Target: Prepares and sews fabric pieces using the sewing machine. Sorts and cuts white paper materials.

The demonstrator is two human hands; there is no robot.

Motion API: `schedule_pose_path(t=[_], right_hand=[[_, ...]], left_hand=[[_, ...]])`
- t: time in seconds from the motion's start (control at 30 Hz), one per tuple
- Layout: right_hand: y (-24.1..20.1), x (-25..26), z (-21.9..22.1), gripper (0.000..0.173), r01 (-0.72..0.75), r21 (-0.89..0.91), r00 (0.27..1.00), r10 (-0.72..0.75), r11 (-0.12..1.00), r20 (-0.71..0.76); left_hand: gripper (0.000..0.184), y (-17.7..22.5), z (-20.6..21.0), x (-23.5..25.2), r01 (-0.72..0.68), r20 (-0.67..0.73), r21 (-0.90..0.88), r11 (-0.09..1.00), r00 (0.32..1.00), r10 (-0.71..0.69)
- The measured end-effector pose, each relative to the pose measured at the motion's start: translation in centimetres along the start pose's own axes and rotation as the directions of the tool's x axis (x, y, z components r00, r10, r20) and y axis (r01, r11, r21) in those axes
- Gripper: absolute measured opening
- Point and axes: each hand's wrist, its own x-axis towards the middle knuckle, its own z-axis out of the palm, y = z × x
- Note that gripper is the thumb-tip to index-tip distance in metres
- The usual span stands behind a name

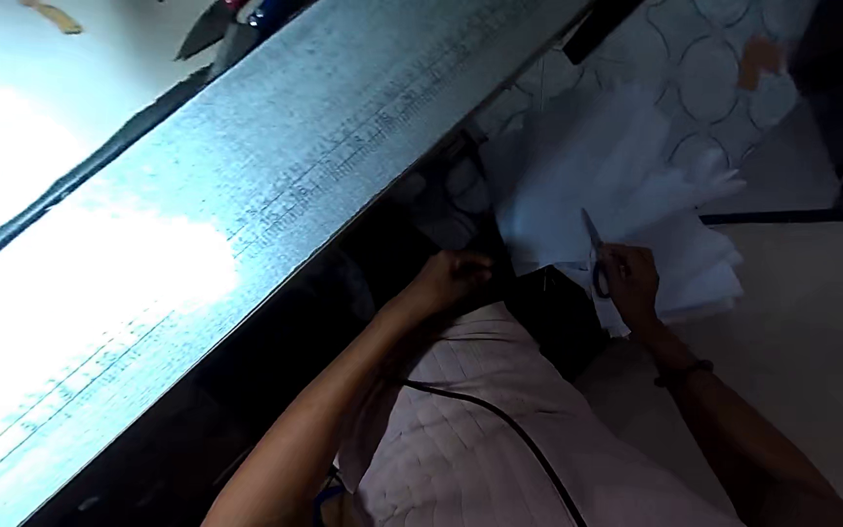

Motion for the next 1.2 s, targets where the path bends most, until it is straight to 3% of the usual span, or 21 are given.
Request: schedule_pose_path(t=[0.07,0.17,0.27,0.4,0.47,0.6,0.67,0.77,0.87,0.93,1.0,1.13,1.2], right_hand=[[1.3,0.1,-0.2,0.031,-0.116,0.014,0.993,0.116,0.993,-0.012],[1.8,0.7,-0.3,0.032,-0.118,-0.020,0.991,0.119,0.993,0.053],[1.8,1.3,0.4,0.037,-0.040,-0.109,0.990,0.054,0.993,0.127],[2.3,1.6,1.9,0.042,-0.019,-0.167,0.993,0.038,0.986,0.108],[2.5,1.7,2.3,0.038,-0.020,-0.146,0.996,0.032,0.989,0.082],[2.3,1.8,2.4,0.036,-0.028,-0.124,0.997,0.037,0.992,0.068],[2.5,1.5,2.2,0.036,0.000,-0.104,0.999,0.004,0.995,0.036],[1.9,1.2,1.1,0.037,-0.012,-0.073,1.000,0.011,0.997,-0.012],[1.9,1.6,0.2,0.038,-0.030,-0.041,0.997,0.027,0.999,-0.078],[2.8,2.3,0.5,0.035,-0.014,-0.024,0.993,0.011,1.000,-0.121],[3.7,3.2,1.4,0.034,0.010,-0.022,0.990,-0.013,1.000,-0.142],[2.1,2.5,1.2,0.035,0.032,-0.076,0.999,-0.033,0.997,-0.015],[-1.3,2.5,0.0,0.037,0.037,-0.071,0.997,-0.041,0.997,-0.062]], left_hand=[[0.037,-0.4,1.6,3.5,0.195,0.046,-0.213,0.957,0.981,-0.190],[0.043,-0.7,3.9,7.4,0.244,0.007,-0.383,0.891,0.965,-0.262],[0.057,-1.0,5.5,9.5,0.257,-0.028,-0.448,0.856,0.953,-0.301],[0.069,-1.9,7.1,11.4,0.305,-0.058,-0.439,0.845,0.929,-0.366],[0.066,-2.2,7.4,11.9,0.330,-0.077,-0.410,0.850,0.916,-0.393],[0.030,-2.8,7.8,12.4,0.311,-0.126,-0.306,0.900,0.924,-0.362],[0.026,-2.1,7.5,11.8,0.290,-0.104,-0.259,0.921,0.940,-0.325],[0.024,1.4,6.4,8.1,0.175,-0.063,-0.217,0.960,0.979,-0.192],[0.019,3.9,5.0,1.4,-0.124,-0.133,-0.332,0.935,0.988,0.083],[0.019,4.7,4.0,-3.9,-0.359,-0.299,-0.371,0.856,0.919,0.256],[0.025,5.4,3.0,-8.3,-0.515,-0.443,-0.357,0.780,0.828,0.344],[0.031,5.5,2.0,-13.7,-0.632,-0.603,-0.290,0.718,0.704,0.376],[0.034,5.6,2.1,-15.0,-0.645,-0.648,-0.242,0.725,0.663,0.374]])
